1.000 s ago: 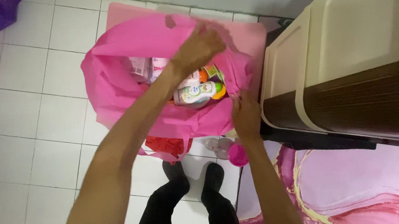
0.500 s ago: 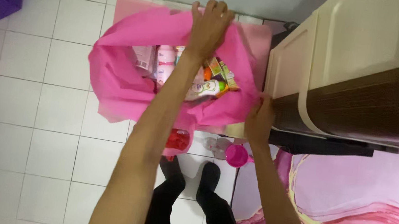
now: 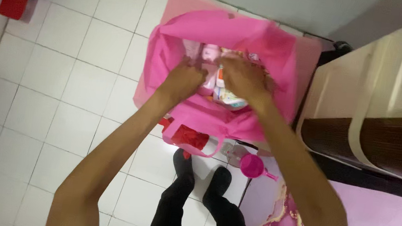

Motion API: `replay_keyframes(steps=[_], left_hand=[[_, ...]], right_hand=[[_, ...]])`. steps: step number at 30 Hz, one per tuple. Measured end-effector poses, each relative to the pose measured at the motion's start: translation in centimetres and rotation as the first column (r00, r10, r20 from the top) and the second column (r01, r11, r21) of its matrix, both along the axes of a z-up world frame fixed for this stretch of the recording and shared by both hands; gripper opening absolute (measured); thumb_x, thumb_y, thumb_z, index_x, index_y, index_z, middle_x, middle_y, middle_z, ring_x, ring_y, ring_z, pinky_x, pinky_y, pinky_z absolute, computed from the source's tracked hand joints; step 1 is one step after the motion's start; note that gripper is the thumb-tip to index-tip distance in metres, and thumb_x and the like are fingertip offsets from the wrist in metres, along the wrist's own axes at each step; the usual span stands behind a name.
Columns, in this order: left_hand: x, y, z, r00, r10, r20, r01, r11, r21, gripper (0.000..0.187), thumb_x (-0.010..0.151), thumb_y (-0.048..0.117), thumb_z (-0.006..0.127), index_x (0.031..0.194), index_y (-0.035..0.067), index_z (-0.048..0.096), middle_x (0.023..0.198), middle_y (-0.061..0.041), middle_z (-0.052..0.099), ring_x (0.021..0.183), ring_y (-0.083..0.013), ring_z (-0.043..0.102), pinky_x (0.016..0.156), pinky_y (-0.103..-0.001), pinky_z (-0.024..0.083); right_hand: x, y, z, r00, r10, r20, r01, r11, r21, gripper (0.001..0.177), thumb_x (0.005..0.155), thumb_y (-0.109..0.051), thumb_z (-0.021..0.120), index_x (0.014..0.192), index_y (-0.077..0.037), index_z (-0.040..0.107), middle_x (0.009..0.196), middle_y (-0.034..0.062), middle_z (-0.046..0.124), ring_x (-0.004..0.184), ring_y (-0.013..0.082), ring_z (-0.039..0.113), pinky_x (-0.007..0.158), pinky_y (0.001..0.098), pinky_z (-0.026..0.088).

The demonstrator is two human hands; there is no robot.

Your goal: The person unpacks a pink bag containing baby items, then opens a plastic drawer unit and wipes the interior of the drawers with a cloth. They also handle a spray bottle and a small cloth, placing them inside the drawer.

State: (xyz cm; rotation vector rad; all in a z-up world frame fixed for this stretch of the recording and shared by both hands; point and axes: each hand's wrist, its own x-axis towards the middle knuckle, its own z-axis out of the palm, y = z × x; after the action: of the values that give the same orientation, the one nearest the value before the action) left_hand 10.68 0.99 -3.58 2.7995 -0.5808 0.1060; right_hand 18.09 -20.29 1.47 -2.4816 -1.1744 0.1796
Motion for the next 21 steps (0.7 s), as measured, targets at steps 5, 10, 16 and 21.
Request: replay_keyframes(steps=[5,10,16,21], left_hand=[[-2.9,3.1,-2.6,0.999,0.047,-0.013,-0.045,0.995,0.086,0.019,0.089,0.008,0.074,0.107,0.008,0.069,0.109,-0.012,0.07,0.096,-0.03,0.07,0.101,-0.05,0.054],[-4.0,3.7,0.9,0.926,0.197,-0.322,-0.161,0.978,0.134,0.102,0.057,0.033,0.096,0.14,0.002,0.045,0.133,-0.024,0.055,0.112,-0.0395,0.063,0.09,-0.051,0.053],[-2.5,2.6,3.8,0.84,0.242,-0.486,-0.191,0.97,0.153,0.122,0.052,0.036,0.1,0.15,0.009,0.033,0.15,-0.024,0.043,0.132,-0.0433,0.05,0.098,-0.055,0.047],[0.2,1.6,2.6,0.921,0.17,-0.351,-0.229,0.964,-0.135,0.066,0.095,0.013,0.064,0.156,0.008,0.039,0.14,-0.024,0.056,0.123,-0.0399,0.061,0.097,-0.051,0.053]], right_hand=[[6.7,1.3,0.1,0.993,-0.029,-0.116,0.035,0.998,0.05,0.061,0.085,0.008,0.064,0.144,-0.001,0.053,0.14,0.023,0.057,0.133,0.0396,0.052,0.117,0.049,0.038],[11.3,-1.2,-0.4,0.988,-0.155,0.023,0.154,0.988,0.026,0.056,0.089,-0.001,0.066,0.143,-0.002,0.054,0.141,0.0232,0.058,0.133,0.0399,0.054,0.117,0.0486,0.04],[12.3,-4.1,-2.0,0.978,-0.206,0.027,0.203,0.976,0.073,0.051,0.094,-0.011,0.069,0.143,-0.003,0.055,0.142,0.0233,0.059,0.134,0.0403,0.056,0.116,0.0481,0.043],[5.9,-4.4,-0.7,0.999,-0.051,-0.004,0.051,0.991,0.122,0.049,0.098,-0.019,0.072,0.142,-0.003,0.056,0.143,0.0235,0.06,0.134,0.0406,0.058,0.116,0.0478,0.046]])
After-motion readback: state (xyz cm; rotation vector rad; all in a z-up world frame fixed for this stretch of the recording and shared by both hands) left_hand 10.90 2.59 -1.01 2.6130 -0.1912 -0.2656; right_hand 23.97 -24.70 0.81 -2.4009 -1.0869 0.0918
